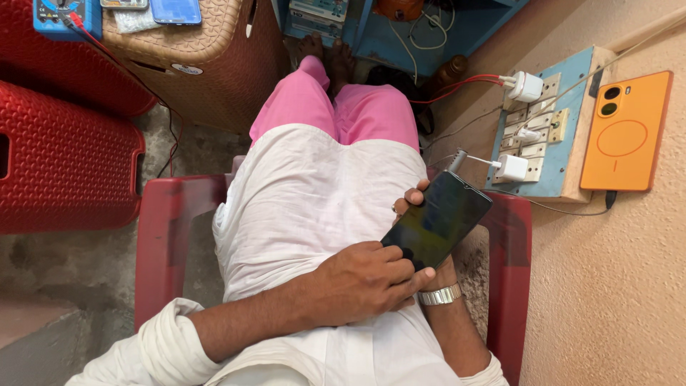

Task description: The person uses a screwdriver to adjust components inside a disassembled smartphone while seated. They repeatedly open and close the device, probe internal parts, and test the screen by pressing the power button.

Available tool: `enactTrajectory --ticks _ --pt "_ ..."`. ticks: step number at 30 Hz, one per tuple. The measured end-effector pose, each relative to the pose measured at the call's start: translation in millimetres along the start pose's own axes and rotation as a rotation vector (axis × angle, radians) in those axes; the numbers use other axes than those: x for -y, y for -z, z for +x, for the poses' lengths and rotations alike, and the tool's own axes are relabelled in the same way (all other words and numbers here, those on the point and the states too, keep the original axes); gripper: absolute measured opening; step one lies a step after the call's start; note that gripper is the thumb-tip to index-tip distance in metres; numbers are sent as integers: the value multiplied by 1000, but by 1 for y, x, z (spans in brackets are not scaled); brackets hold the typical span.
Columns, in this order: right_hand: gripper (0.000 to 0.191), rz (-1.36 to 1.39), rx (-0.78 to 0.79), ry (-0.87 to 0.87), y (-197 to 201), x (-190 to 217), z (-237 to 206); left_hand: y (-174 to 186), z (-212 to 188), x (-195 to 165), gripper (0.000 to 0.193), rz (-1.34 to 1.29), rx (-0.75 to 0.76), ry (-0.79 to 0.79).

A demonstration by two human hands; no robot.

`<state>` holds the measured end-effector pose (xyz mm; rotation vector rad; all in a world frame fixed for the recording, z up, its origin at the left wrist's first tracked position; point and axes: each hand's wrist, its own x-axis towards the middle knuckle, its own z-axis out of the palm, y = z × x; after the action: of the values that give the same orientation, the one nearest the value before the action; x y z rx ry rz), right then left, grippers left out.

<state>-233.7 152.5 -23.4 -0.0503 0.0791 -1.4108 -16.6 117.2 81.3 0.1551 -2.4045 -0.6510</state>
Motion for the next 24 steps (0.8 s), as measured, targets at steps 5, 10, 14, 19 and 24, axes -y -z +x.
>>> enactTrajectory --ticks 5,10,14,19,24 --pt "41 -54 -3 55 -2 -3 -1 5 0 0 41 18 -3 -16" --pt "42 -58 38 50 -6 -5 0 12 5 1 34 17 23 -23" --pt "41 -49 37 33 -9 -3 3 10 11 3 54 -51 -11 68" --pt "38 -97 40 44 -10 1 7 3 4 8 63 -51 7 182" --pt "45 -184 21 81 -4 6 8 -6 -6 13 63 -46 -20 241"
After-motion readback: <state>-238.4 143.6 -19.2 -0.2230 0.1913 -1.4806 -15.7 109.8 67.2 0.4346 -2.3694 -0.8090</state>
